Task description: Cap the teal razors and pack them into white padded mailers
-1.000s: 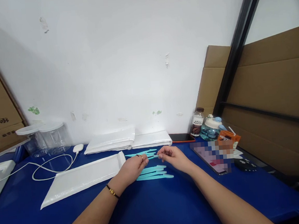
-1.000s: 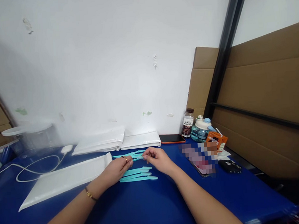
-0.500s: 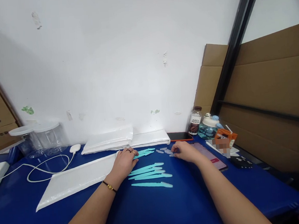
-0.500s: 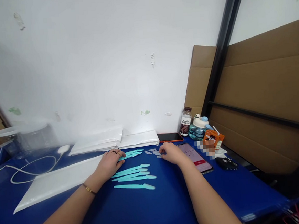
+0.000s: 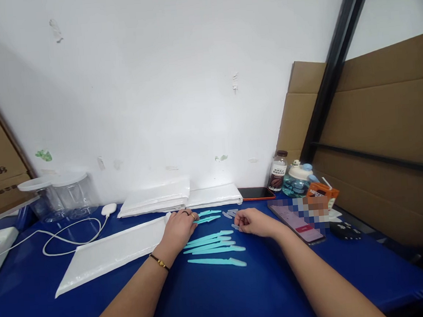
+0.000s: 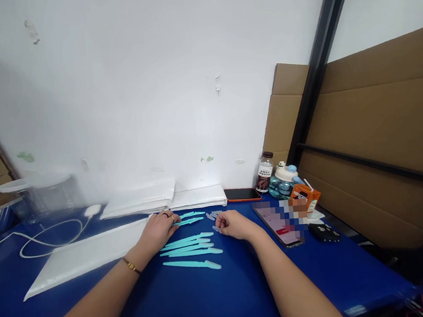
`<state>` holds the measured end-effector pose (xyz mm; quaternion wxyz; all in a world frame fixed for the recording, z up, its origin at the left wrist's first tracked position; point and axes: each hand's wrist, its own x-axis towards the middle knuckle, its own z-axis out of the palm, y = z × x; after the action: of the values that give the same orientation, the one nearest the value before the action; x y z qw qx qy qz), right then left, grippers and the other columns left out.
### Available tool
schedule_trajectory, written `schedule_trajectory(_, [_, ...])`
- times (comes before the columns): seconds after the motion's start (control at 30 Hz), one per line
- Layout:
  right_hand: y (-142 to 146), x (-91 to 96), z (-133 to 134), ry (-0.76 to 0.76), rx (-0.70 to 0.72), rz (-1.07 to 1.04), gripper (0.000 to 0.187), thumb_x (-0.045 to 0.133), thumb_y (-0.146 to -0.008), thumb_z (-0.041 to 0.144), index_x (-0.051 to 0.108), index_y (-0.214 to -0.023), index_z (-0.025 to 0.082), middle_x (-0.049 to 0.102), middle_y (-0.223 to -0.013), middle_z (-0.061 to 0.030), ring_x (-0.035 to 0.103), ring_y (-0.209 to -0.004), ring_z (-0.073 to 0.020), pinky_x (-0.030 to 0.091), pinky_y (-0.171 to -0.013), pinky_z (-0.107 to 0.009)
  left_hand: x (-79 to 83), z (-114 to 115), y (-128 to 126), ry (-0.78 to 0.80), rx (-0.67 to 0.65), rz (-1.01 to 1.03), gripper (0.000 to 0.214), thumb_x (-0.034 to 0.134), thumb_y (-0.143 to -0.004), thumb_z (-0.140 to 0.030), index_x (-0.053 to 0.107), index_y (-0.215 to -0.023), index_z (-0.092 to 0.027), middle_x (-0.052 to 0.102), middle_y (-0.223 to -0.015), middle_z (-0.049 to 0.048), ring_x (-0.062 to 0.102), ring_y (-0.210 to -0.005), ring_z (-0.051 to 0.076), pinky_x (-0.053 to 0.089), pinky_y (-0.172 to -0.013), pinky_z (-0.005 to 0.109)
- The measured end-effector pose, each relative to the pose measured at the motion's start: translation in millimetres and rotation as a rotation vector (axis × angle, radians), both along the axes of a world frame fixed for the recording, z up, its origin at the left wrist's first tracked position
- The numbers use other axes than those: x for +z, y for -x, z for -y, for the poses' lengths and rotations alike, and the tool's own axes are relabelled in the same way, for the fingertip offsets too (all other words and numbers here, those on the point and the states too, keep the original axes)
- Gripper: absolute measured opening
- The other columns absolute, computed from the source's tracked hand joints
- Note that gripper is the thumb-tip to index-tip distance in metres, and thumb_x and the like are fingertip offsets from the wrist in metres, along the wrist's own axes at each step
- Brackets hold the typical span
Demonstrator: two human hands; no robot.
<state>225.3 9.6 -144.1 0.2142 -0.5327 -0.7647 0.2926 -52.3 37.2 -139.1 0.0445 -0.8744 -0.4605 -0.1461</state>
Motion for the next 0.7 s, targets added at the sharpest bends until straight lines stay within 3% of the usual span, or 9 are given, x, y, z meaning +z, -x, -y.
schedule_trajectory(0.23, [14,5.6,5,-0.265,0.009,0.029,0.006,0.052,-0.078,0.019,0.058,-0.078,0.020,0.058,-0.071,0.0005,0.049,-0.061,-0.0119,0.037,-0.056,-0.022,3.9,6,-3,-0.038,0.040,0.025,0.017,0.040,-0.087,-0.023,0.058,-0.085,-0.020,0.064,-0.086,0.0048,0.054,-0.090,0.022,0.032,-0.077,0.034])
schedule_trajectory(0.43, [23,9.7,6,-0.366,-0.044,-0.062,0.010,0.050,-0.084,0.027,0.057,-0.082,0.020,0.055,-0.070,0.0010,0.046,-0.061,-0.0116,0.036,-0.057,-0.022,6.4,7,-4,0.037,0.048,0.172,0.012,0.046,-0.085,-0.028,0.056,-0.085,-0.022,0.066,-0.085,0.0016,0.057,-0.085,0.020,0.031,-0.080,0.033])
schedule_trajectory(0.7, [31,16.7,12,-0.475,-0.071,-0.158,0.016,0.049,-0.087,0.033,0.058,-0.084,0.020,0.053,-0.071,0.0006,0.046,-0.063,-0.0128,0.036,-0.057,-0.023,9.8,11,-8,0.093,0.005,0.203,0.022,0.038,-0.090,-0.035,0.056,-0.091,-0.022,0.065,-0.079,0.0009,0.059,-0.077,0.018,0.034,-0.078,0.031])
